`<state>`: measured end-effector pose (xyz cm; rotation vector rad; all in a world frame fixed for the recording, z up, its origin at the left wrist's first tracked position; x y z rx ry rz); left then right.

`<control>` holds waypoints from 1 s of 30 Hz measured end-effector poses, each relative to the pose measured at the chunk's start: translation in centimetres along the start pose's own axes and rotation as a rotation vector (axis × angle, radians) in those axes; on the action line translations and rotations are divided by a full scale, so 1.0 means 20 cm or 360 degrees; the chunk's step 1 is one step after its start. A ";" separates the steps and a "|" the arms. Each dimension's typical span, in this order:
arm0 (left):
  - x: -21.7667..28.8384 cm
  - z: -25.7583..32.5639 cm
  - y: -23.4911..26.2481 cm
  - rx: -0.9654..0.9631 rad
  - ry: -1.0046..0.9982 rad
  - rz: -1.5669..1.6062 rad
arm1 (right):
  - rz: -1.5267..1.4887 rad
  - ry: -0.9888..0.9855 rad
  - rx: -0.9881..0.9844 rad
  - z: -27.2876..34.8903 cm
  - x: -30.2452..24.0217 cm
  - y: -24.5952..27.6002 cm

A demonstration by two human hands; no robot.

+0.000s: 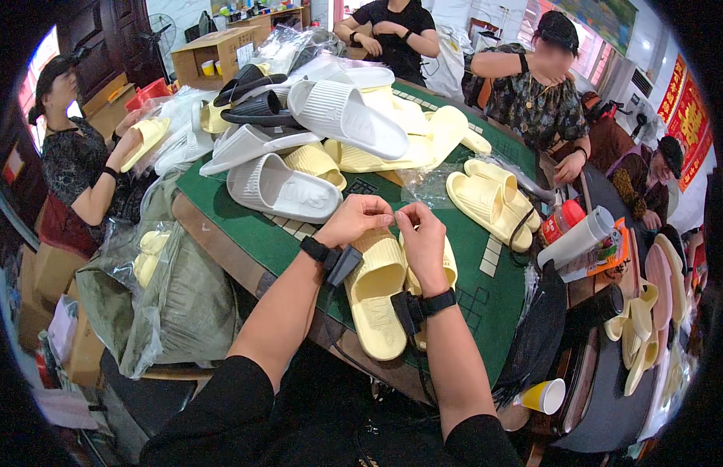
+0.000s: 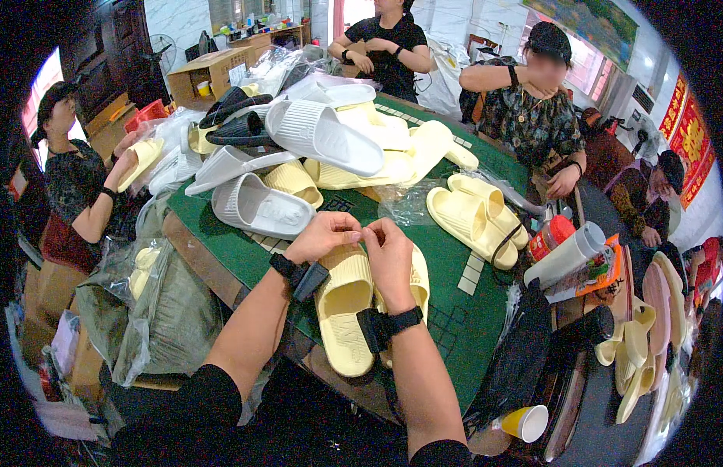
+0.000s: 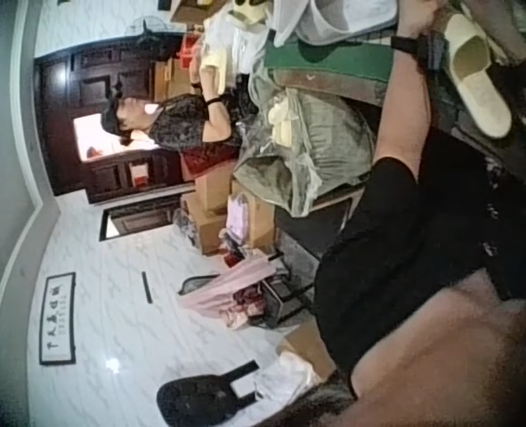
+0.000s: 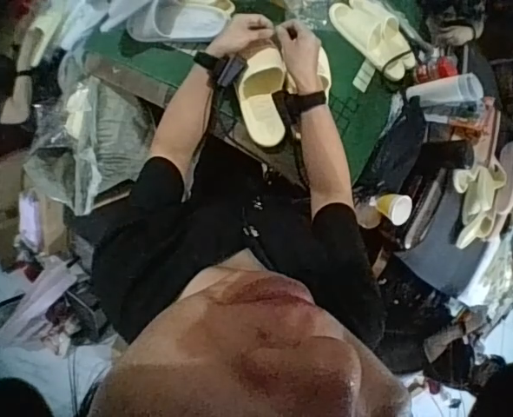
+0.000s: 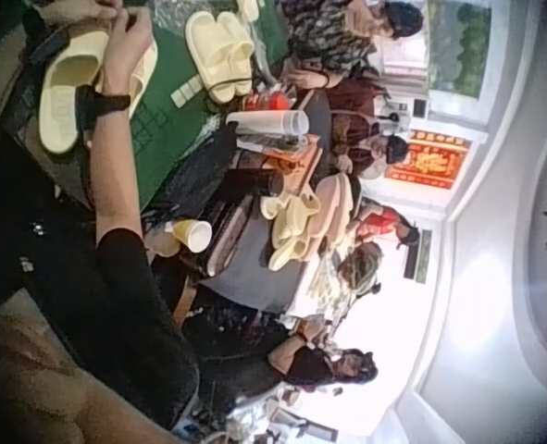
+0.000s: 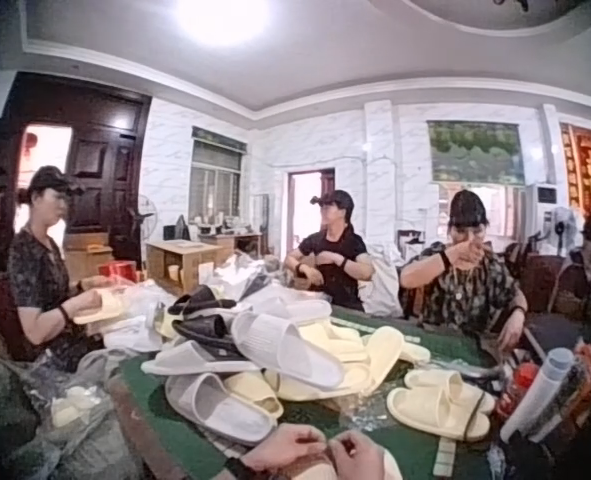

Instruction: Inspecting and trimming loose threads or imperfections from manufactured sandals/slides at a workbench.

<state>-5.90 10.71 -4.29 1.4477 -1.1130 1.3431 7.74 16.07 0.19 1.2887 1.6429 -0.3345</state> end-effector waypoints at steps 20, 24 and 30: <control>0.01 0.00 0.00 0.0014 -0.0003 -0.0014 | -0.0062 0.0011 -0.0002 0.00 0.00 -0.01; 0.01 0.00 0.00 0.0036 -0.0023 -0.0091 | -0.0042 0.0011 0.0005 0.00 0.00 -0.01; 0.01 0.00 0.00 0.0020 -0.0031 -0.0096 | -0.0016 0.0029 0.0131 0.00 0.00 0.03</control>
Point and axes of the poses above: each hand's wrist, its own z-axis away from the middle knuckle, its own y-axis out of the back of the hand, x = y × z, the point moved 8 cm from there along -z, towards the middle knuckle, and after that the axes turned 3 degrees about y, right-handed, at the moved point
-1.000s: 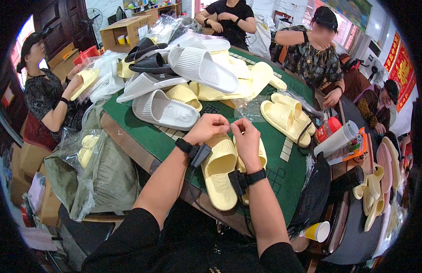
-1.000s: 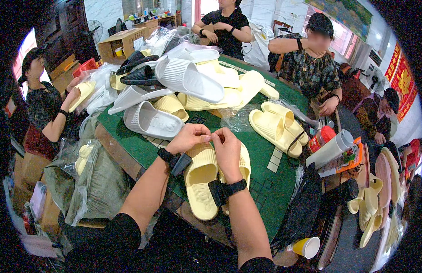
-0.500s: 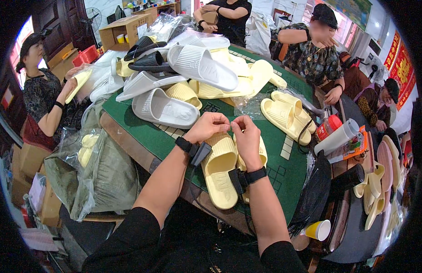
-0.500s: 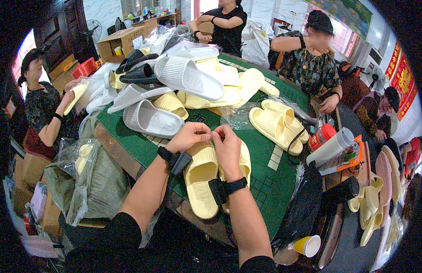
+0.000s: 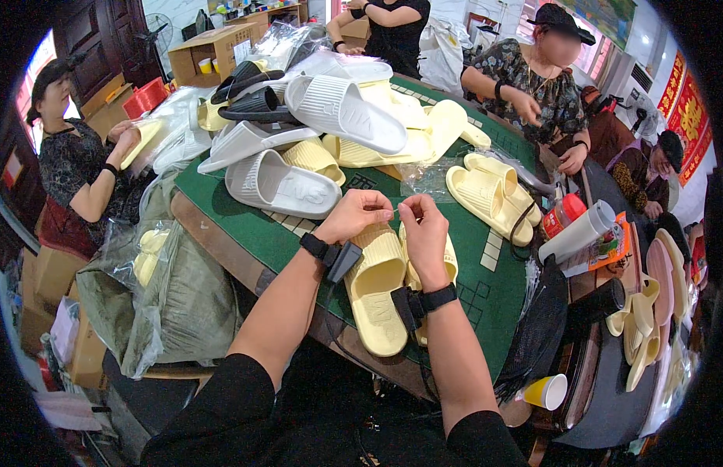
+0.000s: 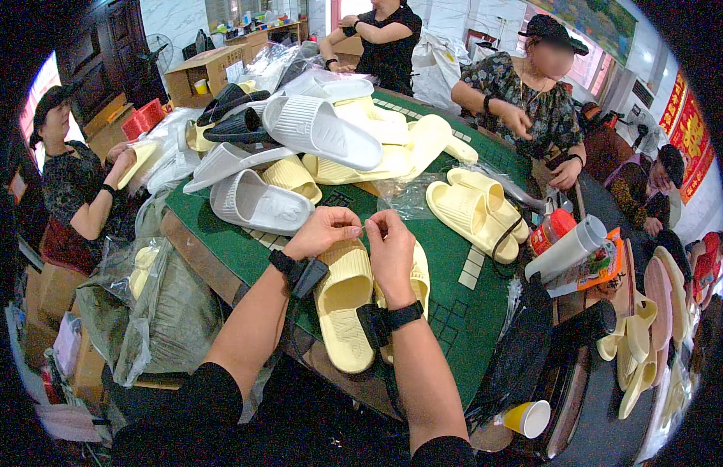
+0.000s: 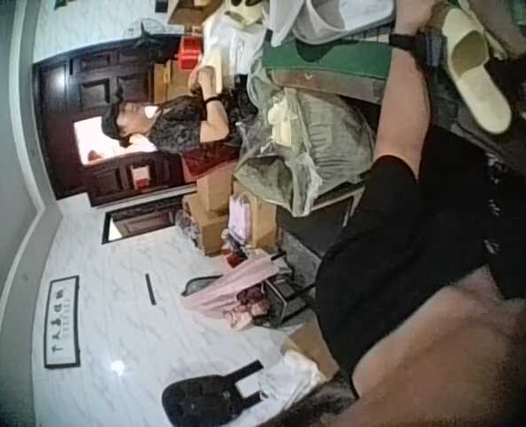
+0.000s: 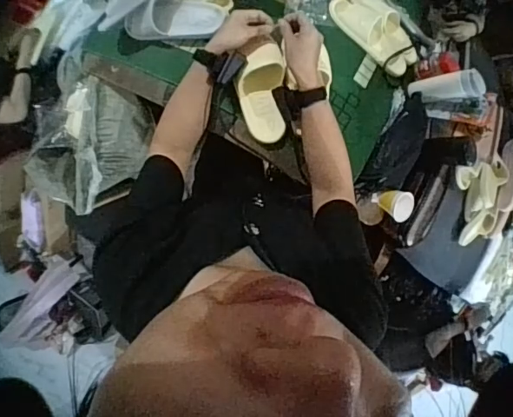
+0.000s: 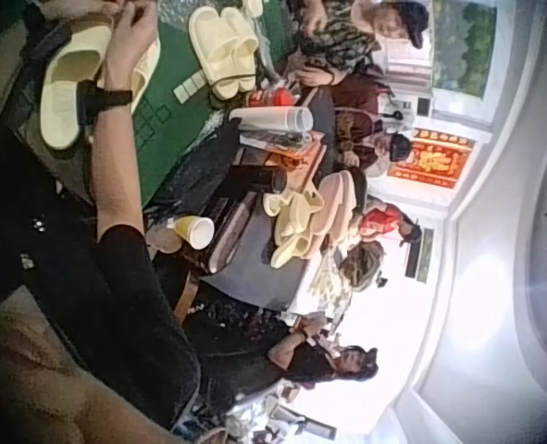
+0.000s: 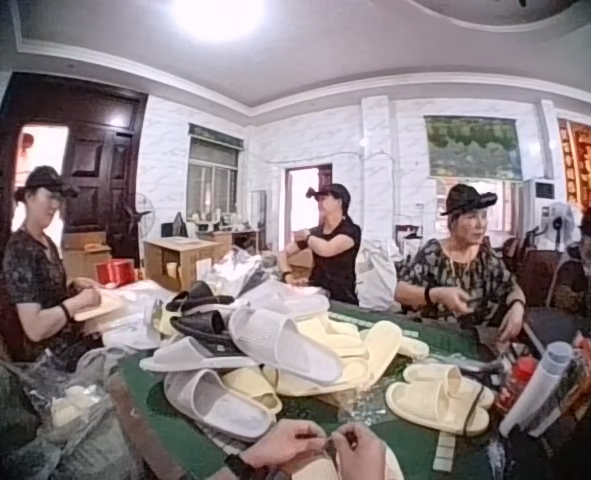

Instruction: Inspecting and trimming loose threads or imperfections from manufactured sandals/slides at a workbench.

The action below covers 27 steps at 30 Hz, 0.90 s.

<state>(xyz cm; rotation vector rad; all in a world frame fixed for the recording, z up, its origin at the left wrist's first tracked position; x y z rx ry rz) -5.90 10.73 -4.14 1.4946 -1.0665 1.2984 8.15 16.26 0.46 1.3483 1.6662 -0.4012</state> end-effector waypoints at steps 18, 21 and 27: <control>0.00 0.00 0.01 0.0006 -0.0003 -0.0051 | -0.0094 -0.0012 -0.0017 0.00 0.01 -0.01; 0.01 0.00 0.00 -0.0002 -0.0033 -0.0051 | -0.0070 0.0054 -0.0076 0.00 0.00 -0.02; 0.00 0.00 0.00 -0.0001 0.0000 -0.0075 | -0.0033 0.0045 -0.0106 0.01 0.00 -0.03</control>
Point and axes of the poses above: each hand's wrist, its own z-axis away from the middle knuckle, its own y-axis out of the back of the hand, x = y × z, the point moved 8 cm from there along -z, towards the middle knuckle, and after that the axes turned 3 degrees about y, right-handed, at the moved point
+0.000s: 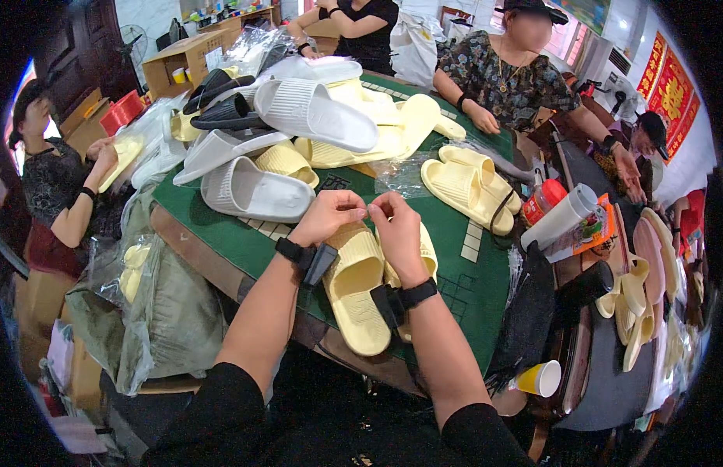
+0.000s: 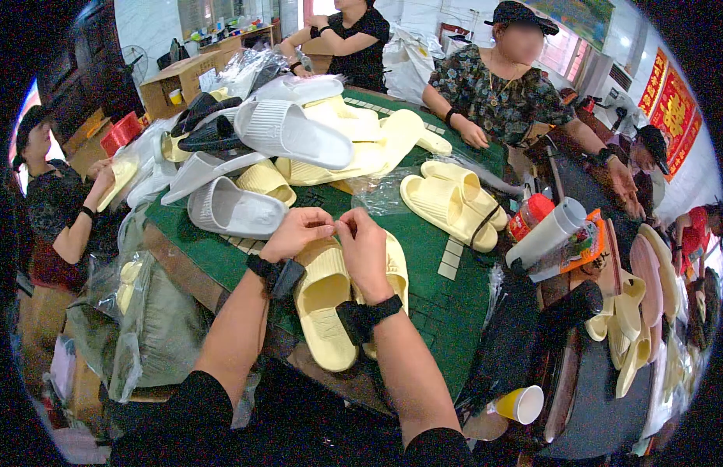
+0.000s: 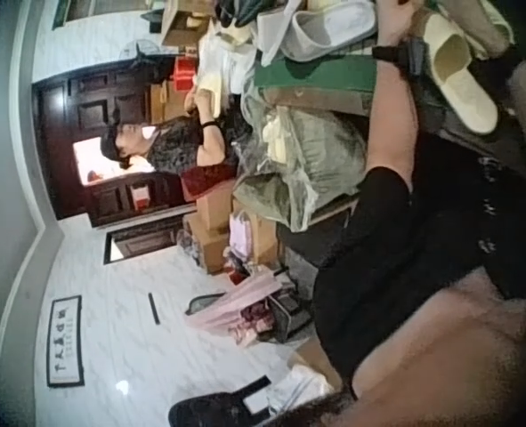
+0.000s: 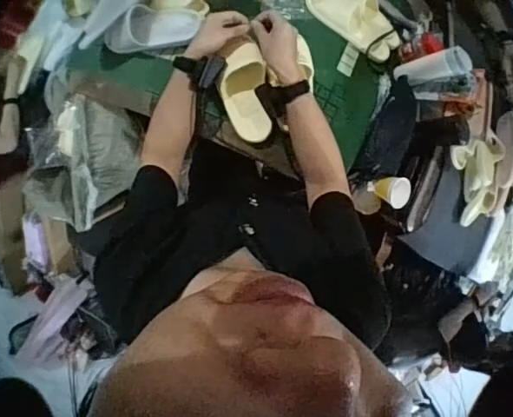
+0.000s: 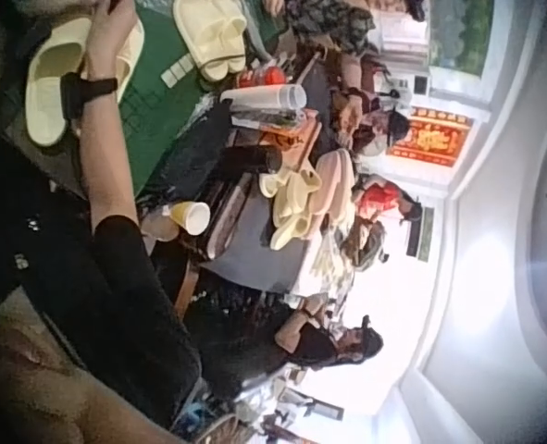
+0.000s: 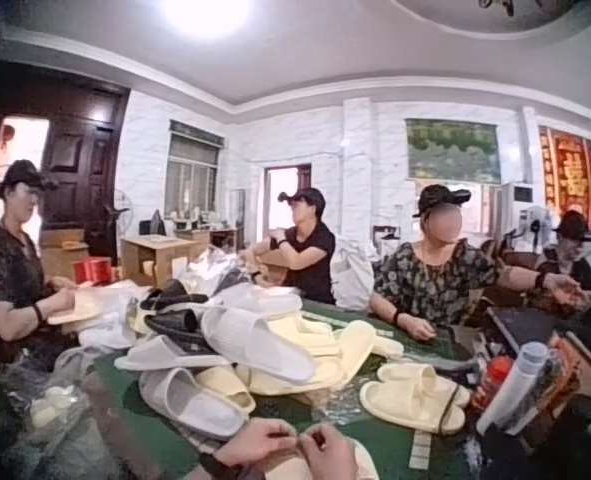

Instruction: Inspecting and trimming loose threads or imperfections from manufactured sandals/slides at a workbench.

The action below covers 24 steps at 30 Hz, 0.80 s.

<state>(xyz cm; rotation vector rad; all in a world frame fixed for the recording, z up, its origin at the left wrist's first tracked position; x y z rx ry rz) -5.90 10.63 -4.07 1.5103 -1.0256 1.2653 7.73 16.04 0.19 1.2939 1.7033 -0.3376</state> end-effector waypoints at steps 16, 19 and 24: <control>-0.05 -0.03 0.02 -0.0037 0.0007 0.0005 | -0.0111 -0.0054 -0.0030 0.00 0.02 -0.01; -0.05 -0.03 0.02 -0.0060 -0.0054 0.0029 | -0.0065 -0.0018 -0.0032 0.00 0.01 -0.02; -0.01 -0.01 0.01 -0.0066 -0.0099 -0.0015 | -0.0016 -0.0001 0.0005 0.00 0.00 -0.01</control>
Point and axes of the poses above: each hand's wrist, its own z-axis away from the middle knuckle, its own y-axis out of the back of the hand, x = y × z, the point moved 8 cm from there along -z, towards the middle knuckle, and after that the axes turned 3 degrees about y, right-handed, at the moved point
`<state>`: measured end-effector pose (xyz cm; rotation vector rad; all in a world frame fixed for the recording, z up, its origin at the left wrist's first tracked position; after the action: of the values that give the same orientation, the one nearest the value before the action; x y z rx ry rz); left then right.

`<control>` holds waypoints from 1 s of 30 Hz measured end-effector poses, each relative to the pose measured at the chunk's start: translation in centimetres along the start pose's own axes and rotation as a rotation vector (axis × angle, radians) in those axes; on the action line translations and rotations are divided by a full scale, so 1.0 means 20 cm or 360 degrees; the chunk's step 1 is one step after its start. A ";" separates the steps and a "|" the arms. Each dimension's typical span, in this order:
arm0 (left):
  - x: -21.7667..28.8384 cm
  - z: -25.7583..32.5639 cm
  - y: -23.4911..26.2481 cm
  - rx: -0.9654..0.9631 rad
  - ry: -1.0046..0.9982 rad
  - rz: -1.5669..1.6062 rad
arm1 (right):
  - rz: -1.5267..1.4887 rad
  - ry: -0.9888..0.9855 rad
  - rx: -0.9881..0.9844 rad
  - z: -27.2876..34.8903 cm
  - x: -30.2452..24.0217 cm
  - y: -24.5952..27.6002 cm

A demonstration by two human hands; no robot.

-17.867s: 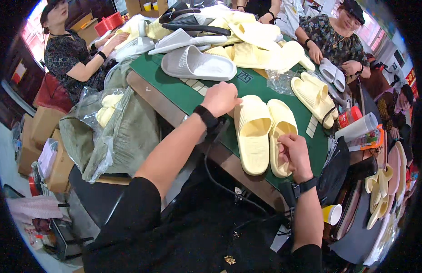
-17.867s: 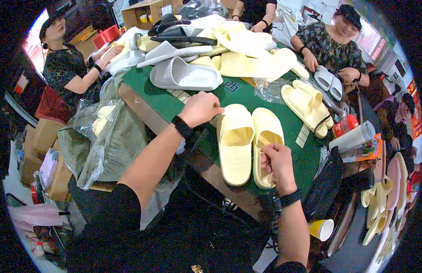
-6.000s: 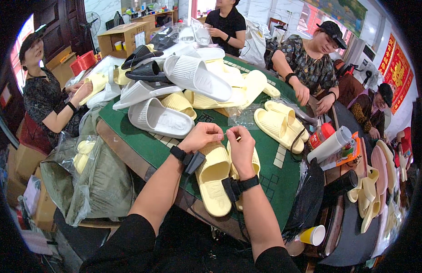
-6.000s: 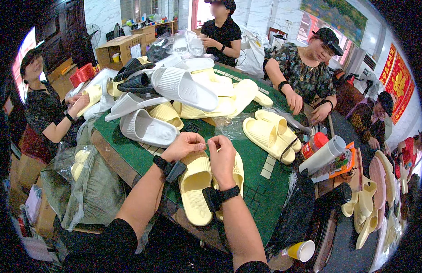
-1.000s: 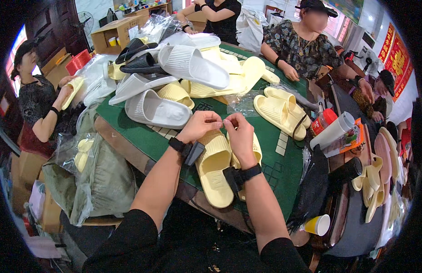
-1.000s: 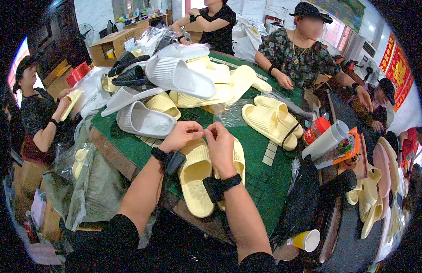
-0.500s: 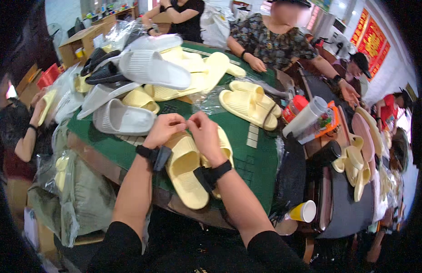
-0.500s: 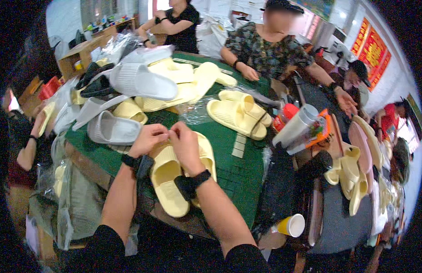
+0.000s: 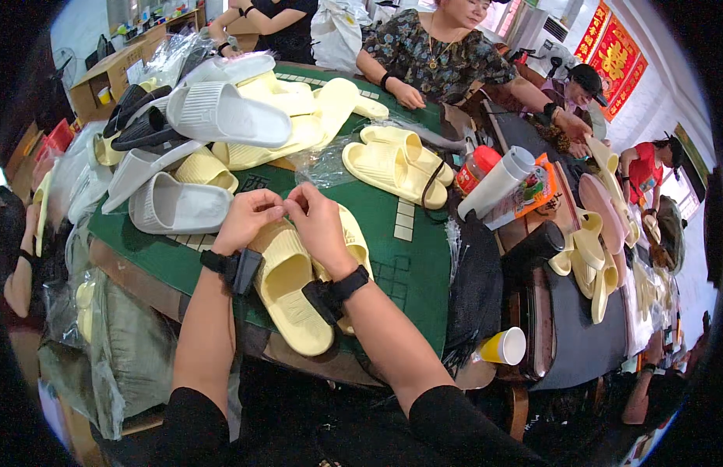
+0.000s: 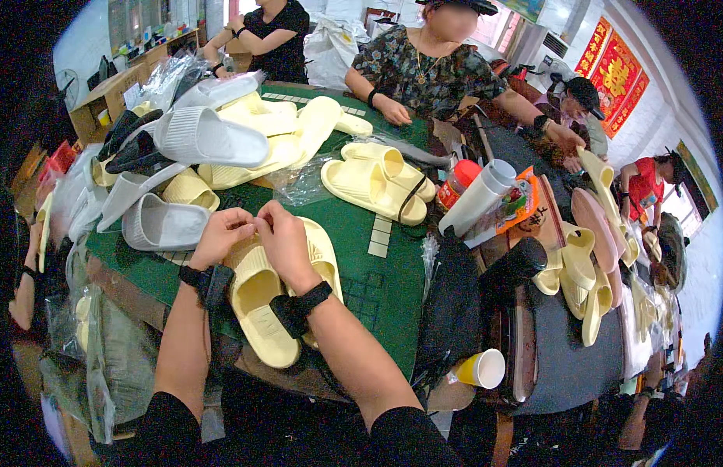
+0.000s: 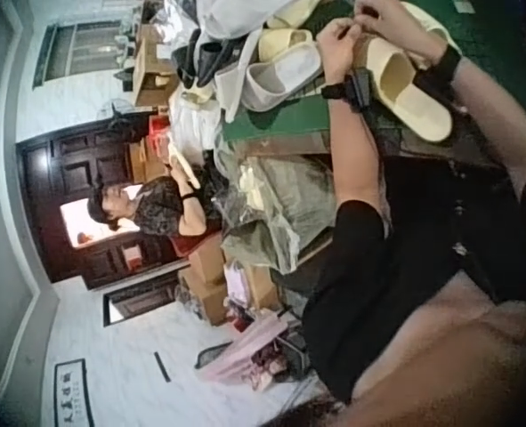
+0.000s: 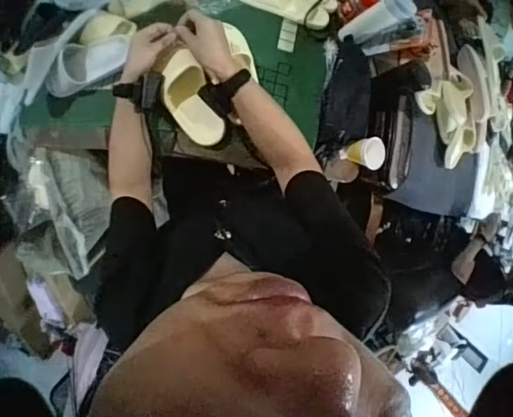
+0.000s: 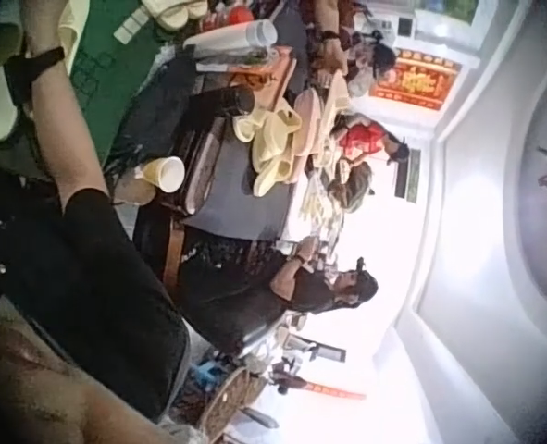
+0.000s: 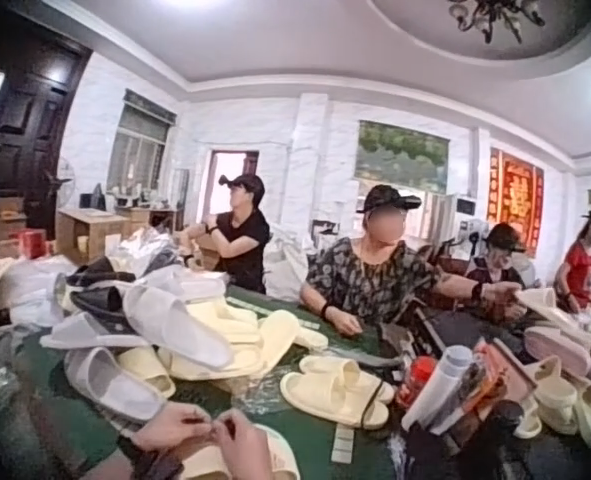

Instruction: Inspecting and trimming loose threads or imperfections from manufactured sandals/slides at a workbench.

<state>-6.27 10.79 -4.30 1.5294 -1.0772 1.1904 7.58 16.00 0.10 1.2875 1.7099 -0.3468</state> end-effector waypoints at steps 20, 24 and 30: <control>-0.01 0.00 0.01 0.0110 0.0038 0.0038 | -0.0083 -0.0040 -0.0059 0.00 0.00 -0.01; 0.00 -0.01 0.00 0.0071 -0.0034 0.0119 | -0.0107 0.0009 -0.0009 0.00 -0.01 -0.01; -0.01 0.00 -0.01 0.0053 0.0077 0.0087 | -0.0027 -0.0005 -0.0009 0.00 -0.01 0.00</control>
<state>-6.19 10.94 -4.51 1.4975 -1.0781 1.2818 7.64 15.88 0.29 1.2685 1.7186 -0.3534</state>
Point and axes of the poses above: each hand's wrist, its own z-axis away from the middle knuckle, its own y-axis out of the back of the hand, x = y × z, the point moved 8 cm from there along -z, towards the middle knuckle, and after that the axes turned 3 degrees about y, right-handed, at the moved point
